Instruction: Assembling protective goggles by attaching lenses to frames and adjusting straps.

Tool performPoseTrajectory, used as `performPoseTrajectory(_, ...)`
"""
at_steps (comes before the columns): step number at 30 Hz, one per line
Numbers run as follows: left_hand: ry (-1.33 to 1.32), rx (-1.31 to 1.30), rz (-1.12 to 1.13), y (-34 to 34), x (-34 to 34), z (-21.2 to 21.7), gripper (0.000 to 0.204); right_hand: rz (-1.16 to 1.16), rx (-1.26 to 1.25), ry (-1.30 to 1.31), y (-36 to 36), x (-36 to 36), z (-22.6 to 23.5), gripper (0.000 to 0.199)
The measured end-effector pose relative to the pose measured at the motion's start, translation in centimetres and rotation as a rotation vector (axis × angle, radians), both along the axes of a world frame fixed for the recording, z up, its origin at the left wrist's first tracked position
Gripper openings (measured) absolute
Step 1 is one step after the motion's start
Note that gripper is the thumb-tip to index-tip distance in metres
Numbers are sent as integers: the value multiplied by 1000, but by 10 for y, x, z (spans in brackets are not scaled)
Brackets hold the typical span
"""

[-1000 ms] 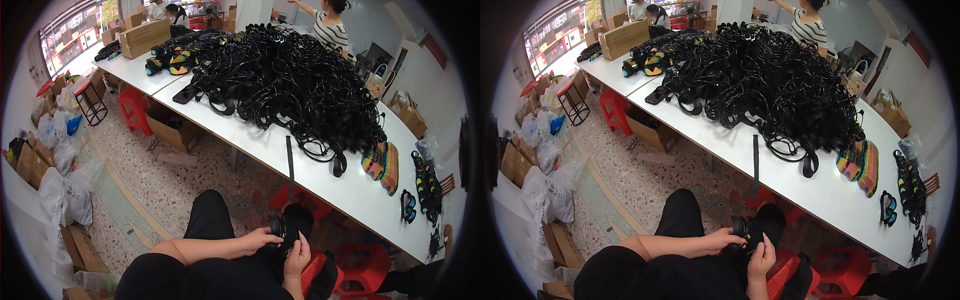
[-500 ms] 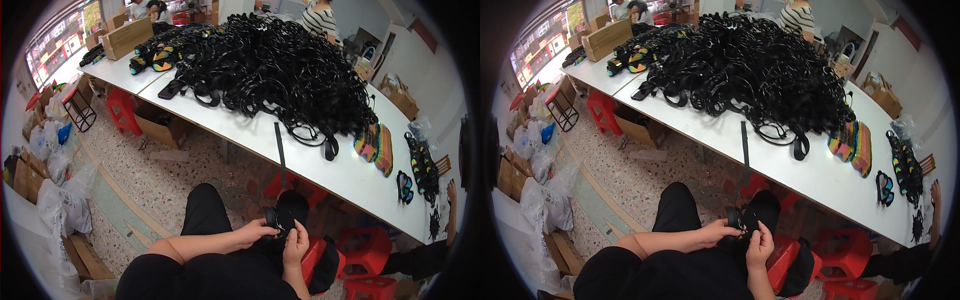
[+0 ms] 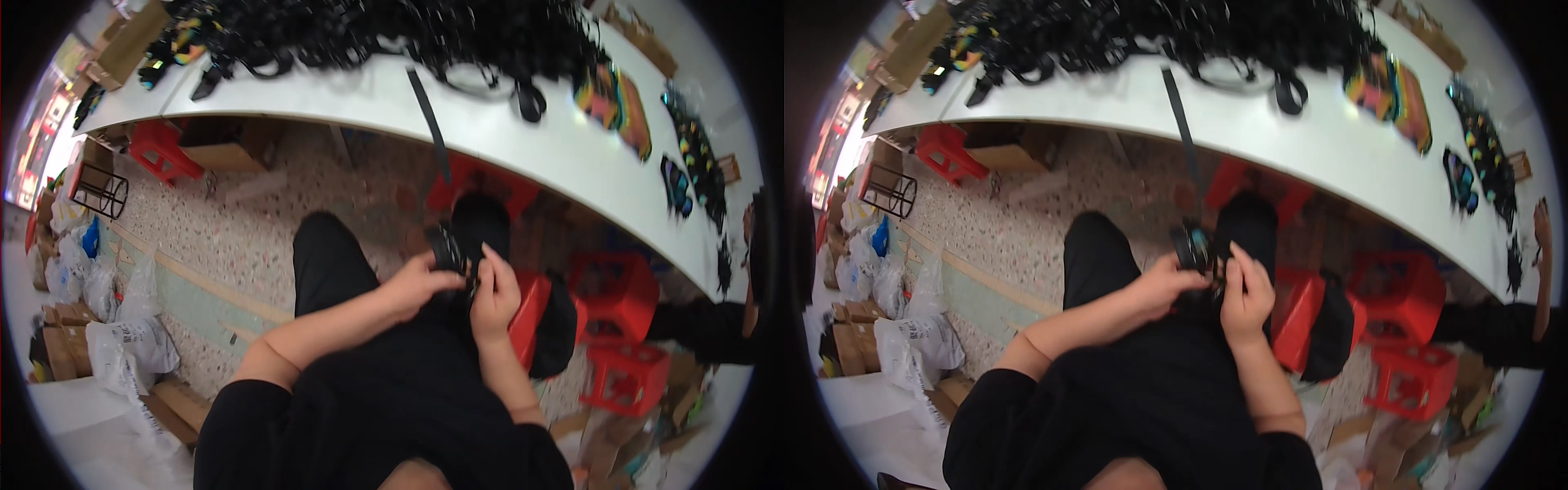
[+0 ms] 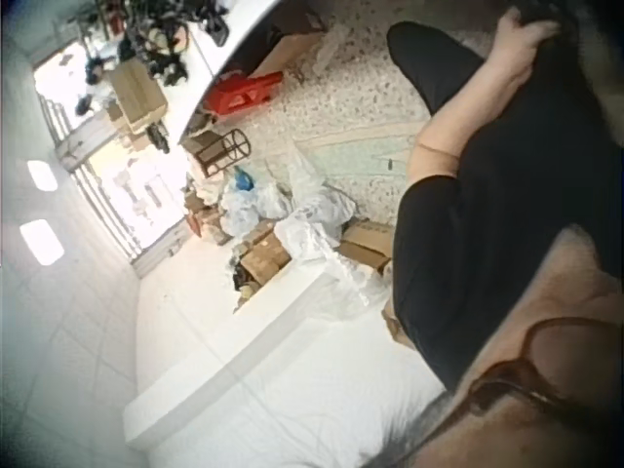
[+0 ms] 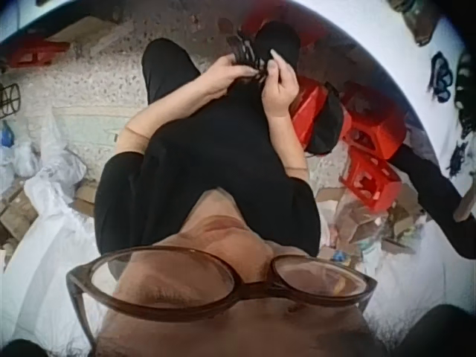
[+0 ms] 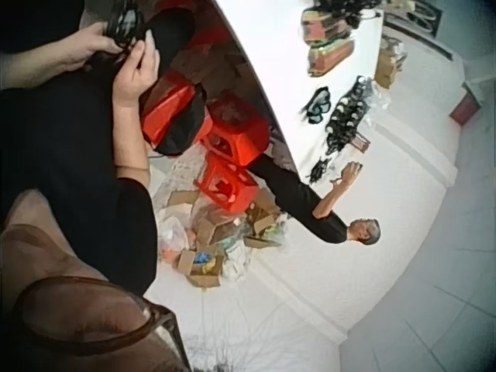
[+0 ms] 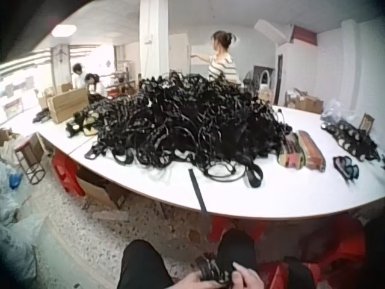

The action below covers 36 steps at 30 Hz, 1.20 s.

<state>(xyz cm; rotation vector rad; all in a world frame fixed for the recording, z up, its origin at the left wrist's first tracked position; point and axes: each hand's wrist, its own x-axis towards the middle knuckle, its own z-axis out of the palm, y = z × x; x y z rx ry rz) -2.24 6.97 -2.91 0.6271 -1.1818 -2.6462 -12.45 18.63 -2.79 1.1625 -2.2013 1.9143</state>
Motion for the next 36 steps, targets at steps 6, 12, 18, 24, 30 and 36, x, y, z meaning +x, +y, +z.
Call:
performPoseTrajectory(6,-54,26,-72,4,-1,-2,38,-5,0,69,1,1,-6,23)
performPoseTrajectory(12,-35,-17,-105,8,4,-6,40,-20,13,145,5,6,-4,24)
performPoseTrajectory(18,31,-162,-101,8,10,-13,37,-10,69,104,5,10,-3,22)
performPoseTrajectory(24,87,-248,-30,4,13,-8,33,18,45,95,1,13,-5,23)
performPoseTrajectory(30,100,-27,101,-6,3,-6,26,170,-17,-581,4,24,-31,31)
performPoseTrajectory(36,67,169,141,-19,5,-2,18,536,-123,-1360,0,24,-21,18)
